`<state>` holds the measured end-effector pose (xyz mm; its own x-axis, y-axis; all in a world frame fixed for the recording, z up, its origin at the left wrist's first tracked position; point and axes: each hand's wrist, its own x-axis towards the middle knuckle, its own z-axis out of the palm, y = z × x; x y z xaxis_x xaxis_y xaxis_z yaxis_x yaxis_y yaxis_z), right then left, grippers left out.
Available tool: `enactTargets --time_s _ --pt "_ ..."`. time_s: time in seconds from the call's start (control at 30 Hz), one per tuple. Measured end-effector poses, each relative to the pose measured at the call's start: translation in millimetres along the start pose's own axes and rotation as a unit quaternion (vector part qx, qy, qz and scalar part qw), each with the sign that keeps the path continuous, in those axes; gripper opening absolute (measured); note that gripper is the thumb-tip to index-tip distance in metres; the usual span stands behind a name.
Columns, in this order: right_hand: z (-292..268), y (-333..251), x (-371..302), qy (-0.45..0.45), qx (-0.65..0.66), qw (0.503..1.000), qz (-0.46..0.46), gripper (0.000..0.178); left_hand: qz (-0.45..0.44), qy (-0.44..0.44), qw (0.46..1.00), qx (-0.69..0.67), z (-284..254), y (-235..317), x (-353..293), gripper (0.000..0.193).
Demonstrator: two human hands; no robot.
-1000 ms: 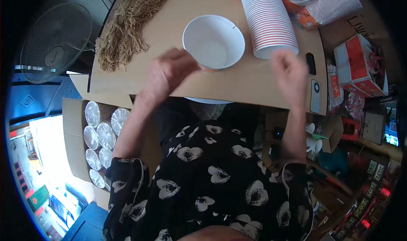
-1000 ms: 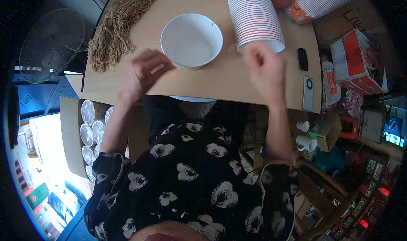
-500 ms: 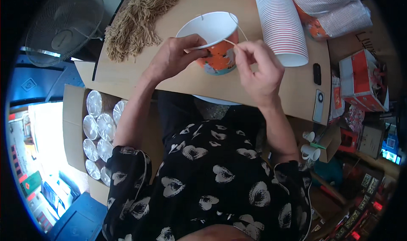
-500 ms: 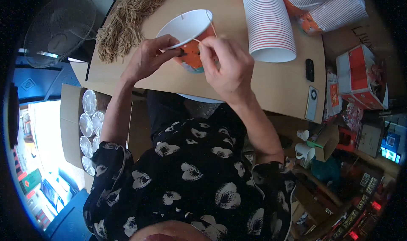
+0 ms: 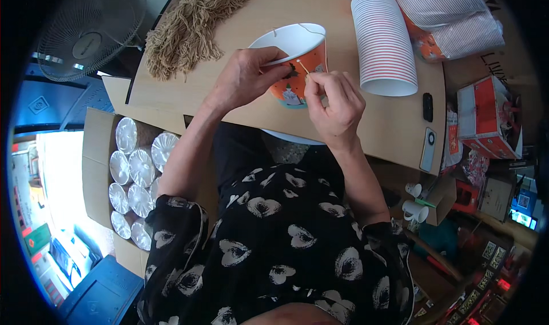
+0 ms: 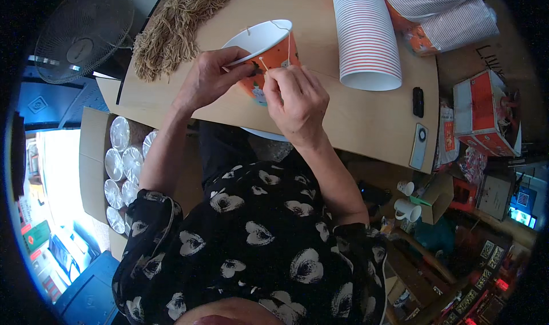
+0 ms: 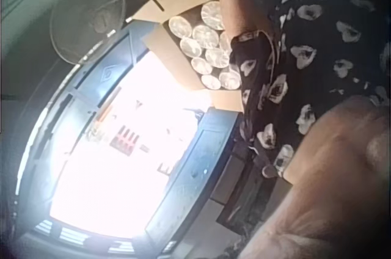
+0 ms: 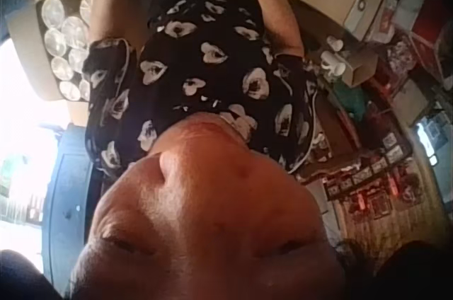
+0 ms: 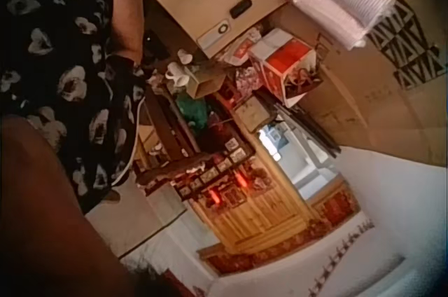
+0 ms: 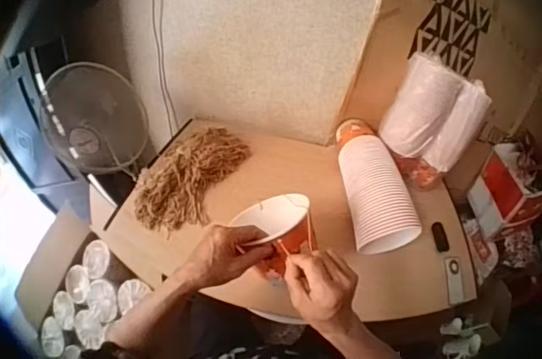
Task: Attach elastic bands to paper bowls for packaging.
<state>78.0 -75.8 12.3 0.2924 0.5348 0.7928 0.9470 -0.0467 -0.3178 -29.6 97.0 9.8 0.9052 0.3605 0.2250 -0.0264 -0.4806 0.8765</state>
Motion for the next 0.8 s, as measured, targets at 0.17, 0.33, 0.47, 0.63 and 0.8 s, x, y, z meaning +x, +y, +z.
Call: enactTargets --time_s 0.17,0.33,0.47,0.63,0.8 --pt "2 4 -3 -0.018 0.009 0.999 0.025 0.018 -0.006 -0.008 1.0 0.024 1 7 -1 0.017" --pt "3 6 -4 -0.014 0.015 0.999 0.024 0.016 -0.002 -0.018 0.999 0.031 5 6 -2 0.017" --pt "1 7 -11 -0.038 0.005 0.999 0.028 0.016 0.002 -0.008 1.0 -0.019 15 10 -9 0.019" --pt "-5 6 -28 -0.038 0.0 0.999 0.03 0.016 -0.014 -0.022 0.999 -0.04 25 18 -16 0.022" --pt "-11 7 -41 -0.047 -0.01 0.999 0.024 0.017 -0.025 -0.043 0.996 -0.081 35 17 -20 0.021"
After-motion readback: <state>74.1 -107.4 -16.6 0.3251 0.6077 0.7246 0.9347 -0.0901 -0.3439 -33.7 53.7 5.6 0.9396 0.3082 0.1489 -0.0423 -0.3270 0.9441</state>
